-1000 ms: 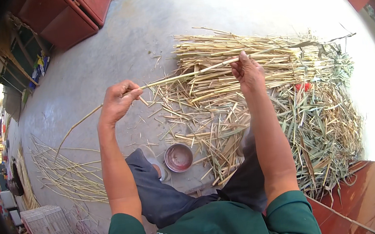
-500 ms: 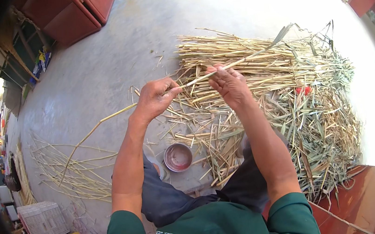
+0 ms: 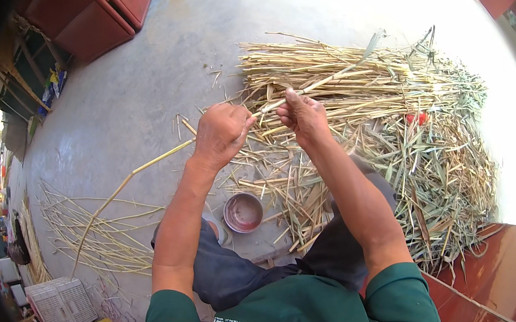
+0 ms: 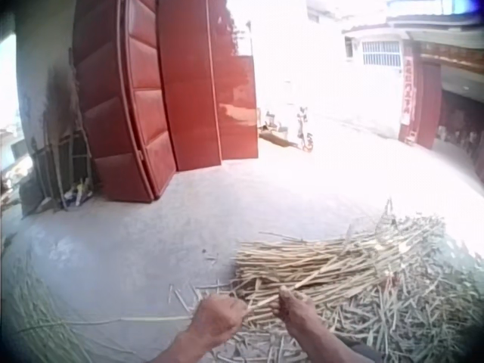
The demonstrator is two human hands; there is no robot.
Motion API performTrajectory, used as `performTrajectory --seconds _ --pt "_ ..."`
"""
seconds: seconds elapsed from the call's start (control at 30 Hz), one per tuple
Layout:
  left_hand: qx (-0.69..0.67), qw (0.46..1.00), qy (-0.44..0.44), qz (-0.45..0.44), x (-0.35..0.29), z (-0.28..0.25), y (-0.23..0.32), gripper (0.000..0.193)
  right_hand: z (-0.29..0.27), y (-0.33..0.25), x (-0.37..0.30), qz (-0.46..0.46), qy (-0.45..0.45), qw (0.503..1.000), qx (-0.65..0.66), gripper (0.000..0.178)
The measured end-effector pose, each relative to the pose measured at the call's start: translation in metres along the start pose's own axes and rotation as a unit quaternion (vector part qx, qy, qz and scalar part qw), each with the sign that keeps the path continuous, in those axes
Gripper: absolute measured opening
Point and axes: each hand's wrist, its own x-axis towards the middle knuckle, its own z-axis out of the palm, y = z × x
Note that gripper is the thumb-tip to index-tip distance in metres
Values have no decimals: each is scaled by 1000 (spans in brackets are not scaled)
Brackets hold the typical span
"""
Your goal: The person sits on the floor and repeatedly strips outer layers from dried plant stalks by hand, separating the core from the fibrous sheath. The stripped cores are placed to the left, while the discarded sheaths accumulate to the right.
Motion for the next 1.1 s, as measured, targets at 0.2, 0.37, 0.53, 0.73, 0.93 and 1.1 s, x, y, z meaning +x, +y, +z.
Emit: performTrajectory --seconds 0.2,0.37,0.53,0.73,0.93,1.1 --pt "32 999 28 27 -7 -8 -1 14 -7 -12 2 -5 12 1000 18 26" --pt "-46 993 -40 -103 -31 -57 -35 16 -37 -63 12 -98 91 991 -17 21" --pt "-55 978 -96 -180 -39 -67 -53 17 -35 -61 11 -107 112 988 -24 24" --pt "-117 985 -30 -125 -13 -20 -33 17 -9 -27 -5 -93 10 995 -17 24" --pt "-107 980 -30 -168 -7 -22 -31 18 -11 -52 -8 -25 -41 997 -56 21" --pt "-159 955 -24 -248 -9 -32 -33 21 -13 -62 -20 -43 -83 974 -207 20"
